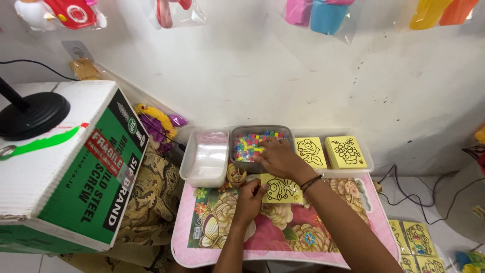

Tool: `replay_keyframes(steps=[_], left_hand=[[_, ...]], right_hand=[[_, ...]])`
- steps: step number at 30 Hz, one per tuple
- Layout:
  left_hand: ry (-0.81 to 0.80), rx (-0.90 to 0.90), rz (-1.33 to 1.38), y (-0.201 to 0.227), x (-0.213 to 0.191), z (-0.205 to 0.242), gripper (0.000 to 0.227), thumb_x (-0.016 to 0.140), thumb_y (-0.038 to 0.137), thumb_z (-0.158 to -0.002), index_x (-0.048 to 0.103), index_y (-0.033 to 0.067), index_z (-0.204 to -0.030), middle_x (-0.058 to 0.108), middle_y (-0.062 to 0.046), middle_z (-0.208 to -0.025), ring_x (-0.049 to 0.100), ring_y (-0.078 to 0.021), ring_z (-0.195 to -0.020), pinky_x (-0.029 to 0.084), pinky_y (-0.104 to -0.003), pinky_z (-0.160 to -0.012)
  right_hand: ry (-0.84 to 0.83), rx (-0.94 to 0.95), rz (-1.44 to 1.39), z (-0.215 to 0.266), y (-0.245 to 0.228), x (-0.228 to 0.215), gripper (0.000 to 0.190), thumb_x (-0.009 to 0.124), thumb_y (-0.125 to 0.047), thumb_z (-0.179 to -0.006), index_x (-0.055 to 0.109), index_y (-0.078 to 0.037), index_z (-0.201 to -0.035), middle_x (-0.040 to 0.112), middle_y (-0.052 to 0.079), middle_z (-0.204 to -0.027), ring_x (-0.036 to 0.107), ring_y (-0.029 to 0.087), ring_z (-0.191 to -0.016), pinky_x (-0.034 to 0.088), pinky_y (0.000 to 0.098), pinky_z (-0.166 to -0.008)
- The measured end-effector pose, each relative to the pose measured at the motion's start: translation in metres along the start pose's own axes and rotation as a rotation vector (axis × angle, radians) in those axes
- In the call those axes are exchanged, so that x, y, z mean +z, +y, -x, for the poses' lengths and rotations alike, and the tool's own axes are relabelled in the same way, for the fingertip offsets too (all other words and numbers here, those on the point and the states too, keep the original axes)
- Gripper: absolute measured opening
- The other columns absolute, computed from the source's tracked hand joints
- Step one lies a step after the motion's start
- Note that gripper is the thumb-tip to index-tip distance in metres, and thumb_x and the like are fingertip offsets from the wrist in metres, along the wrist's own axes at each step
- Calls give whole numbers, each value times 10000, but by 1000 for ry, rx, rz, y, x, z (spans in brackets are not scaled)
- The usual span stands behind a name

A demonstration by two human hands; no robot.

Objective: The person puts a coloring card and a set of crayons into a plastic bag and then seals the bag with tape.

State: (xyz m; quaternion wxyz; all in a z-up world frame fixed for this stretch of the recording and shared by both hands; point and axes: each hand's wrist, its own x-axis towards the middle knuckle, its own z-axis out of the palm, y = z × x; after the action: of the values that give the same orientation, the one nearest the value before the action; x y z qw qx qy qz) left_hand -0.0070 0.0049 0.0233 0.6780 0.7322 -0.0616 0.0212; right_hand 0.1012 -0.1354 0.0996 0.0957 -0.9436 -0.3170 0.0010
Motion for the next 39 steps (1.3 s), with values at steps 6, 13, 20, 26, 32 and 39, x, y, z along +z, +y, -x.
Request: replay_keyframes(steps=[6, 13, 20, 26, 32, 39], left_hand=[[35, -78, -18, -39, 5, -10, 233, 638, 230, -990, 636, 43, -851, 610, -11, -694, 462, -106, -603, 396, -280, -577], [32, -92, -37, -31, 4, -7, 225, 634, 216, -997, 636, 50, -845, 582, -3, -665, 445, -104, -579, 374, -286, -559], [39, -34, -42, -34, 4, -6, 214, 625, 209, -990, 660, 25, -888, 615, -19, -687, 454, -104, -591, 391, -282, -561], [-4, -4, 3, 0, 1, 1, 357, 609, 239, -1045, 524, 99, -728, 455, -23, -571, 429, -128, -569, 388, -299, -609], [-2, -15, 26, -19, 5, -4, 351, 595, 244, -1047, 558, 86, -736, 493, -31, -573, 470, -134, -563, 412, -294, -616], [13, -27, 64, -22, 7, -5, 337, 587, 249, -1058, 606, 69, -774, 527, -30, -631, 445, -136, -619, 402, -291, -647]], right_hand=[[-33, 22, -63, -18, 20, 32, 554, 400, -491, -1009, 774, -89, -940, 623, 57, -1399, 448, 274, -1321, 240, 564, -1088], [138, -35, -241, 7, 24, -2, 521, 393, -461, -1036, 640, -56, -820, 694, 54, -856, 628, 255, -850, 428, 422, -917], [361, 161, -705, 36, 28, -25, 233, 687, -196, -889, 796, -75, -1055, 791, 24, -957, 630, 129, -756, 527, 272, -714], [662, 191, -1338, 80, 70, 7, 305, 759, -5, -854, 670, 49, -1141, 608, 103, -1060, 669, 198, -863, 654, 386, -704], [848, 345, -1409, 136, 88, 34, 394, 706, 26, -871, 591, -17, -1245, 573, 84, -1033, 662, 171, -807, 635, 338, -657], [808, 487, -1211, 167, 106, 66, 565, 705, 58, -839, 551, -65, -1369, 667, 105, -942, 604, 120, -747, 542, 229, -605]])
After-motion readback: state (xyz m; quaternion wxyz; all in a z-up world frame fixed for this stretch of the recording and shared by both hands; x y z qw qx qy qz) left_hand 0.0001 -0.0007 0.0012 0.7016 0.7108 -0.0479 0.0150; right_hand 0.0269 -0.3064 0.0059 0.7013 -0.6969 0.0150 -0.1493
